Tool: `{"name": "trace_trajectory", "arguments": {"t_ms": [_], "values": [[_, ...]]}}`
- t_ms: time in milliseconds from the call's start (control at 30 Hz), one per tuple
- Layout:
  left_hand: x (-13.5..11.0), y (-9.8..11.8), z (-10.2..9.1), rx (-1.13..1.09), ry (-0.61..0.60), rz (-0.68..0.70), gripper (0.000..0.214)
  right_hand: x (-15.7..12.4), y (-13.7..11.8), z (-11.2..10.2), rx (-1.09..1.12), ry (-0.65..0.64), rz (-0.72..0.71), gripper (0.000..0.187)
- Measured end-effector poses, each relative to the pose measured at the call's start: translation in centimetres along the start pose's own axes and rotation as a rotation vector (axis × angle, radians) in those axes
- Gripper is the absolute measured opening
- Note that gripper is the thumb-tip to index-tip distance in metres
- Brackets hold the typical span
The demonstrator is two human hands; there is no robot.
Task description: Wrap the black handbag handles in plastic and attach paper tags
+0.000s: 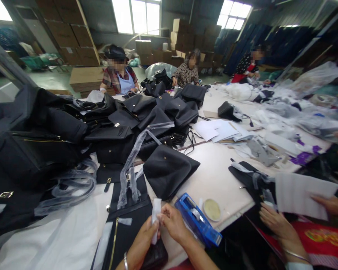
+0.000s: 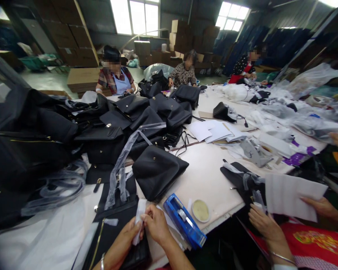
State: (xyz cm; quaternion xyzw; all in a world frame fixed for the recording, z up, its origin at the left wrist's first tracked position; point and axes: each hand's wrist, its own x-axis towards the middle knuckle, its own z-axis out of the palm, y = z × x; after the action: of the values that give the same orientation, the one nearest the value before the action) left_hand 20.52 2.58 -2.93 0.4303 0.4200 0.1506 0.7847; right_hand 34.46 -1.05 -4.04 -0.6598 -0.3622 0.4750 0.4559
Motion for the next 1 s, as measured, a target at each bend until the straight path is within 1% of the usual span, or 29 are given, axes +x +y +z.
{"name": "trace_trajectory", "arguments": {"t_ms": [67,167,233,267,300,367,467,500,533,600,633,700,800,900,1000], "values": [[0.0,-0.2,0.0,0.018,0.022,-0.009,0.038,0.2,0.5,0.8,0.017,0.027,0.028,0.007],[0.1,-0.4,0.2,0.052,0.082,-0.031,0.038,0.0,0.9,1.6,0.016,0.102,0.075,0.006],[0.3,-0.4,0.2,0.07,0.102,-0.063,0.041,-1.0,0.8,1.1,-0.02,0.155,0.083,0.007],[0.4,-0.4,0.2,0.076,0.104,-0.076,0.043,-1.8,0.6,0.3,-0.063,0.175,0.075,0.009],[0.5,-0.5,0.2,0.08,0.104,-0.086,0.045,-2.8,0.3,-1.0,-0.123,0.195,0.065,0.008],[0.7,-0.6,0.1,0.075,0.096,-0.094,0.051,-5.3,-0.1,-4.6,-0.276,0.26,0.059,0.004],[1.1,-1.0,-0.2,0.045,0.068,-0.092,0.057,-8.9,0.4,-11.2,-0.506,0.489,0.159,0.016],[1.2,-1.1,-0.3,0.035,0.052,-0.09,0.057,-9.8,0.9,-13.1,-0.575,0.516,0.191,0.017],[1.3,-1.2,-0.4,0.027,0.035,-0.088,0.054,-10.5,1.5,-14.7,-0.61,0.505,0.211,0.017],[1.3,-1.2,-0.6,0.024,0.008,-0.095,0.047,-11.3,3.0,-16.7,-0.611,0.416,0.232,0.018],[1.3,-1.1,-0.6,0.029,-0.001,-0.102,0.044,-11.4,3.7,-17.1,-0.591,0.37,0.236,0.018],[1.1,-1.1,-0.6,0.05,0.005,-0.111,0.04,-11.4,4.8,-17.3,-0.556,0.315,0.241,0.018],[0.7,-1.0,-0.6,0.08,0.008,-0.102,0.036,-11.0,5.5,-17.0,-0.537,0.306,0.234,0.017],[0.4,-1.0,-0.6,0.098,-0.001,-0.087,0.032,-11.2,5.0,-16.9,-0.528,0.324,0.22,0.015],[0.2,-1.0,-0.6,0.113,0.02,-0.075,0.031,-12.3,3.9,-16.9,-0.528,0.353,0.186,0.014]]}}
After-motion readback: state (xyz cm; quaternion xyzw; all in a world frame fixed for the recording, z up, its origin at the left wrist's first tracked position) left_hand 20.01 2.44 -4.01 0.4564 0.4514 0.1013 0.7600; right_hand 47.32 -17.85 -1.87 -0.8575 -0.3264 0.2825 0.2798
